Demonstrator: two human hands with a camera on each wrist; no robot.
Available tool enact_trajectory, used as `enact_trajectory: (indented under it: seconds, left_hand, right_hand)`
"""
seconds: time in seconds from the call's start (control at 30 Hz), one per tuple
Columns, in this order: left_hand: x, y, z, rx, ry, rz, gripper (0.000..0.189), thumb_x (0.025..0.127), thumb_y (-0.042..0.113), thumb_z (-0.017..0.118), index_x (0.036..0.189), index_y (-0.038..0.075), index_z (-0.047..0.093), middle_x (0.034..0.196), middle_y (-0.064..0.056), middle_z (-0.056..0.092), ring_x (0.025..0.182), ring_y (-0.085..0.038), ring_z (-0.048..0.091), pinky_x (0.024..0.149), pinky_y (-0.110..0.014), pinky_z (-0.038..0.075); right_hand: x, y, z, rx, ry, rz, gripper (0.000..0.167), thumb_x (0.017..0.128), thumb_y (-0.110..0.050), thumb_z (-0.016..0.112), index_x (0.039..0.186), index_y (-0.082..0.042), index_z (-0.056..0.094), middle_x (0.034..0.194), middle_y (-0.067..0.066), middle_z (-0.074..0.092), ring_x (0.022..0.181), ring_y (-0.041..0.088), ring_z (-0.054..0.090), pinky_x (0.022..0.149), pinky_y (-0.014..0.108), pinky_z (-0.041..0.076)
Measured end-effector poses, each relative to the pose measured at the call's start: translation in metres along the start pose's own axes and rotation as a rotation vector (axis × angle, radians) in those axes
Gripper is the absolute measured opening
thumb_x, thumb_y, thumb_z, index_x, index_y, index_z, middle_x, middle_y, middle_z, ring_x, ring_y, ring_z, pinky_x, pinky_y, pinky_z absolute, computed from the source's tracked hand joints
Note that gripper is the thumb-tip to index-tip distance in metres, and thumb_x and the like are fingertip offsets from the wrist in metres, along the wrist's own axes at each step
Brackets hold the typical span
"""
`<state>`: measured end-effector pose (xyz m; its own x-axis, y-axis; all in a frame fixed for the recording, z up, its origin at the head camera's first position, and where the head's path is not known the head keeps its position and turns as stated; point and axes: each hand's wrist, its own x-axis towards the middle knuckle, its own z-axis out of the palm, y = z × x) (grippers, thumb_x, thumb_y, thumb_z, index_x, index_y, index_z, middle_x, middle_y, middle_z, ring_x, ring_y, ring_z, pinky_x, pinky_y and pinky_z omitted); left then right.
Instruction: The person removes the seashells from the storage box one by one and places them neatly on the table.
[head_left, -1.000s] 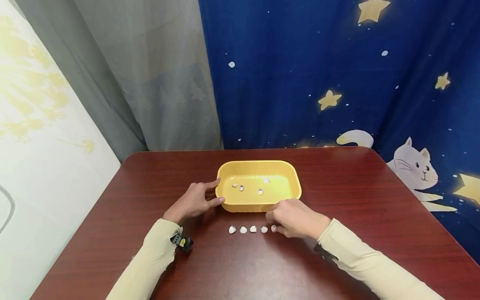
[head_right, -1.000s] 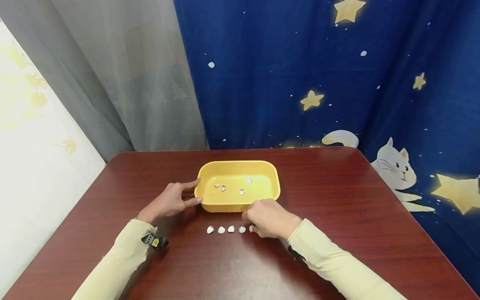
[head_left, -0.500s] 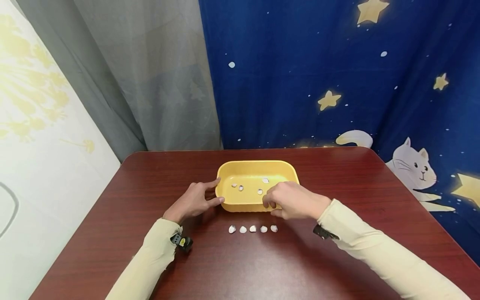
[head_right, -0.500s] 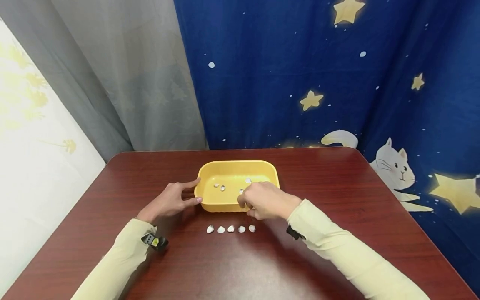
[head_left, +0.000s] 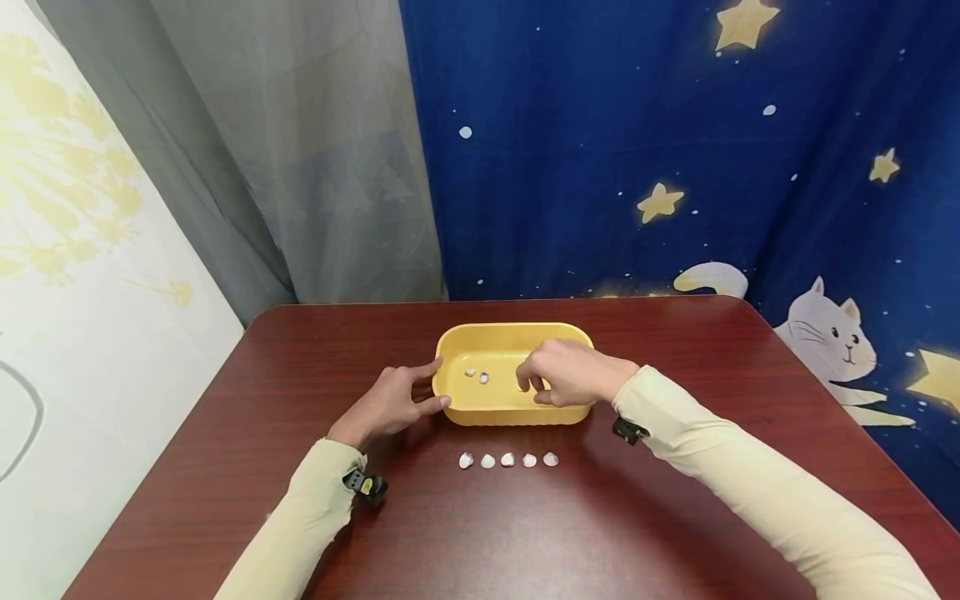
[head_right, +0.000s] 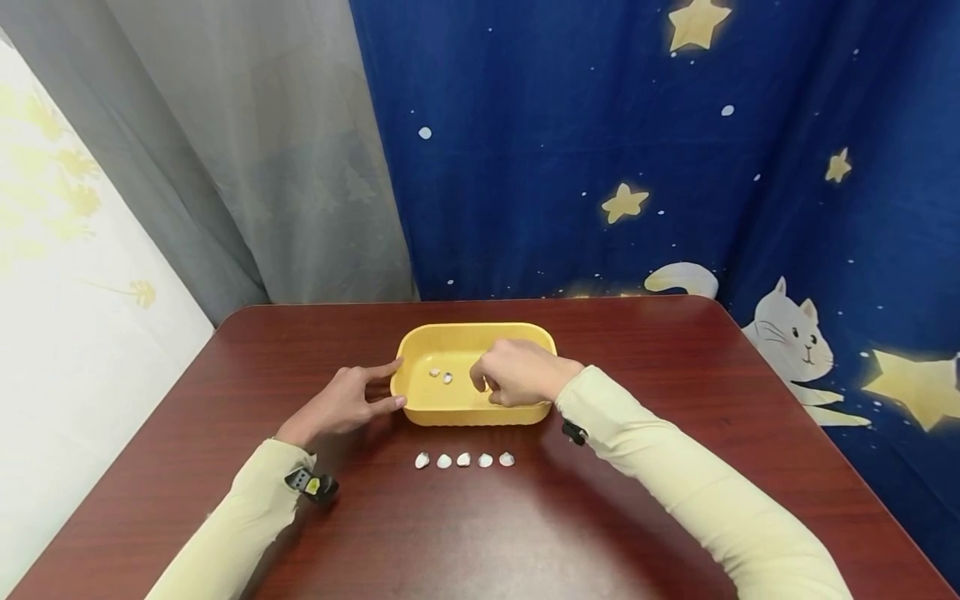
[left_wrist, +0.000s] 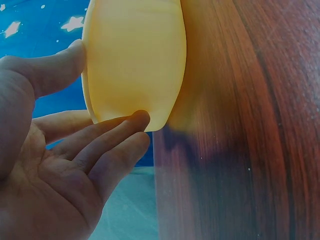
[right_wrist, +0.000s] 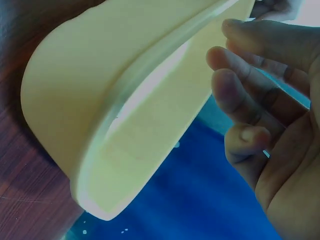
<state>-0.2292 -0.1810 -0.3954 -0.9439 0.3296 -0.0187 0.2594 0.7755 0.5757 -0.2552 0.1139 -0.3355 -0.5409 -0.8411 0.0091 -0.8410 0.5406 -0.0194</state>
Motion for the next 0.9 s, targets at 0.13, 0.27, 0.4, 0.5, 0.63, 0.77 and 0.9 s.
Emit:
enact_trajectory:
  seconds: [0.13, 0.27, 0.4, 0.5, 0.63, 0.77, 0.9]
  left_hand:
    - [0.000, 0.001, 0.000, -0.006, -0.001, -0.002, 0.073, 0.093, 0.039, 0.072, 0.154, 0.014, 0.041, 0.151, -0.015, 0.052, 0.139, -0.027, 0.050, 0.108, -0.047, 0.047]
    - [-0.001, 0.002, 0.000, -0.001, -0.004, -0.007, 0.073, 0.093, 0.039, 0.072, 0.154, 0.014, 0.041, 0.151, -0.016, 0.052, 0.135, -0.025, 0.053, 0.105, -0.045, 0.048]
    - [-0.002, 0.001, -0.002, 0.011, -0.004, -0.005, 0.074, 0.093, 0.040, 0.071, 0.154, 0.014, 0.040, 0.151, -0.016, 0.051, 0.134, -0.024, 0.054, 0.104, -0.045, 0.049]
    - [-0.003, 0.001, -0.002, 0.015, 0.004, -0.011, 0.074, 0.093, 0.040, 0.072, 0.154, 0.014, 0.041, 0.151, -0.016, 0.051, 0.134, -0.025, 0.053, 0.105, -0.046, 0.049]
    - [-0.004, 0.000, -0.003, 0.019, 0.001, -0.011, 0.074, 0.093, 0.039, 0.072, 0.154, 0.013, 0.040, 0.152, -0.016, 0.051, 0.132, -0.025, 0.054, 0.103, -0.044, 0.050]
    - [-0.003, 0.001, -0.002, 0.008, -0.008, -0.017, 0.074, 0.093, 0.040, 0.072, 0.155, 0.014, 0.039, 0.153, -0.014, 0.050, 0.135, -0.024, 0.053, 0.105, -0.044, 0.049]
    - [-0.003, 0.002, 0.000, 0.008, -0.003, -0.014, 0.074, 0.093, 0.039, 0.072, 0.155, 0.013, 0.040, 0.152, -0.015, 0.051, 0.133, -0.023, 0.054, 0.103, -0.043, 0.050]
  right_hand:
    - [0.007, 0.007, 0.004, 0.011, -0.028, 0.010, 0.014, 0.078, -0.011, 0.079, 0.091, -0.016, 0.077, 0.076, -0.007, 0.072, 0.070, 0.006, 0.062, 0.064, 0.025, 0.051]
    - [0.015, 0.014, 0.009, 0.016, -0.058, 0.022, 0.016, 0.077, -0.008, 0.078, 0.091, -0.015, 0.078, 0.075, -0.005, 0.072, 0.067, 0.007, 0.060, 0.062, 0.025, 0.050]
    - [0.024, 0.020, 0.013, 0.002, -0.101, 0.049, 0.017, 0.075, -0.005, 0.076, 0.088, -0.016, 0.078, 0.075, -0.006, 0.071, 0.065, 0.007, 0.058, 0.059, 0.024, 0.048]
    - [0.030, 0.023, 0.015, -0.017, -0.140, 0.063, 0.018, 0.075, -0.004, 0.074, 0.087, -0.016, 0.077, 0.078, -0.006, 0.072, 0.065, 0.008, 0.057, 0.059, 0.025, 0.048]
    - [0.040, 0.026, 0.017, -0.039, -0.188, 0.069, 0.016, 0.076, -0.004, 0.074, 0.086, -0.016, 0.077, 0.079, -0.004, 0.072, 0.066, 0.011, 0.056, 0.061, 0.027, 0.049]
    - [0.049, 0.029, 0.021, -0.056, -0.223, 0.070, 0.006, 0.081, -0.011, 0.078, 0.082, -0.017, 0.075, 0.080, -0.004, 0.070, 0.068, 0.012, 0.055, 0.062, 0.028, 0.048]
    - [0.056, 0.030, 0.029, -0.095, -0.243, 0.050, 0.010, 0.079, -0.011, 0.079, 0.076, -0.018, 0.073, 0.078, -0.004, 0.069, 0.069, 0.012, 0.056, 0.061, 0.027, 0.048]
